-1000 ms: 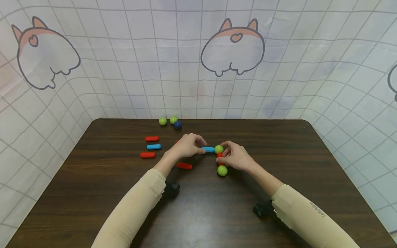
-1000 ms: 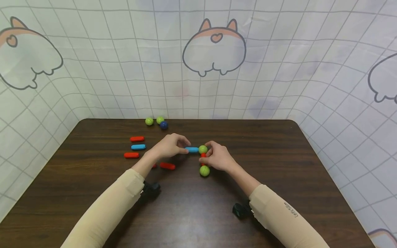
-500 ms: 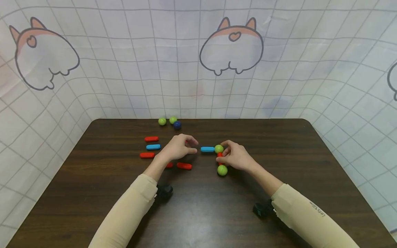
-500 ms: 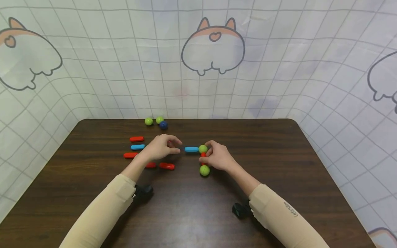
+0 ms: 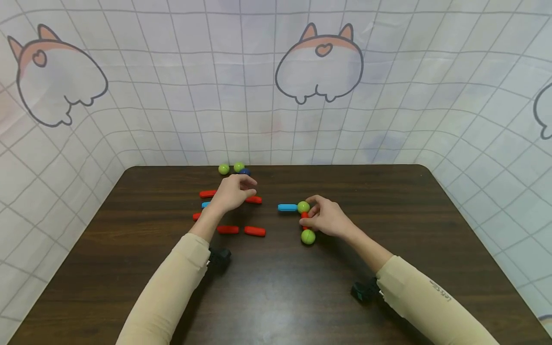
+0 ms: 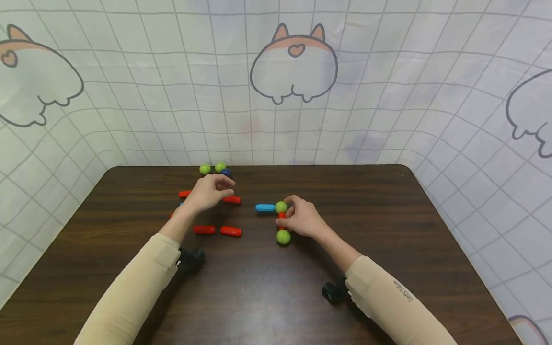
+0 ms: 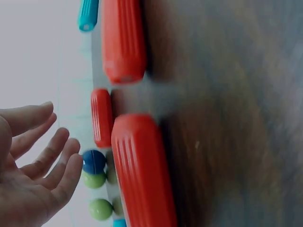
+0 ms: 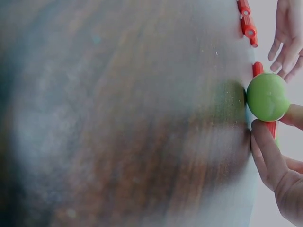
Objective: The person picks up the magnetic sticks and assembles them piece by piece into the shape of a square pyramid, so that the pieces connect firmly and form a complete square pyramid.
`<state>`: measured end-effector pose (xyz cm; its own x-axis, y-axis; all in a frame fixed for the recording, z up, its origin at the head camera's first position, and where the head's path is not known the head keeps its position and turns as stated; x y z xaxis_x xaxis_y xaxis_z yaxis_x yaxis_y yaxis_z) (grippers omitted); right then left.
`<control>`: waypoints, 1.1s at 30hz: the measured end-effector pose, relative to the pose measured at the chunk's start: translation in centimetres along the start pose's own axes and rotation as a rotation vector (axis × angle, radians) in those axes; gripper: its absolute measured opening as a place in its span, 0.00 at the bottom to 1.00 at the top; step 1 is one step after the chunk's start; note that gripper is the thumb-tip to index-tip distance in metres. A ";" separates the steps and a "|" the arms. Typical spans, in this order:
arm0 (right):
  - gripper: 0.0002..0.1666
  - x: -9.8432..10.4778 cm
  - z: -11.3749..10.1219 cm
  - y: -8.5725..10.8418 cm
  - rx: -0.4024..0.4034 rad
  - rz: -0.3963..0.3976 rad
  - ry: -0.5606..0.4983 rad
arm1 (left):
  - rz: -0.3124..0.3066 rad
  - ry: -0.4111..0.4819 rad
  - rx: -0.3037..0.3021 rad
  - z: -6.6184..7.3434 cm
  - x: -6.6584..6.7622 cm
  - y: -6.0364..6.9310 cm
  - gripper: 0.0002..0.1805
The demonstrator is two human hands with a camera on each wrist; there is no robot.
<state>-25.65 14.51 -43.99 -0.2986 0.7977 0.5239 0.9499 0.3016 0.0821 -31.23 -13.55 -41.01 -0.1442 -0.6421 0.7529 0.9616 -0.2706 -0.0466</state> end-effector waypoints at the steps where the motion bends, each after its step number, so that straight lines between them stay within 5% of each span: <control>1: 0.40 0.0 0.0 0.0 -0.001 0.000 -0.002 | 0.014 0.003 0.012 -0.3 0.3 -0.1 0.16; 16: 0.40 0.1 0.0 0.0 -0.001 -0.002 -0.005 | 0.139 -0.036 0.111 -3.5 3.3 -1.9 0.18; 26: 0.39 0.1 0.1 -0.1 -0.001 -0.010 -0.012 | 0.137 0.017 0.175 -5.9 4.4 -3.1 0.21; 33: 0.39 0.3 0.1 -0.2 -0.002 -0.001 0.016 | 0.128 -0.030 0.203 -6.8 5.0 -4.0 0.25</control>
<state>-25.96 14.74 -43.96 -0.2981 0.7888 0.5376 0.9497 0.3014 0.0844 -37.40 -20.56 -41.47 -0.0136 -0.6393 0.7688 0.9993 -0.0365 -0.0126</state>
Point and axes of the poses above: each hand's wrist, its own y-axis away from the middle knuckle, its own x-axis out of the back of the hand, z = x × y, the point moved 3 cm from there along -y, towards the middle knuckle, and after that the axes turned 5 degrees about -y, right-handed, at the moved point
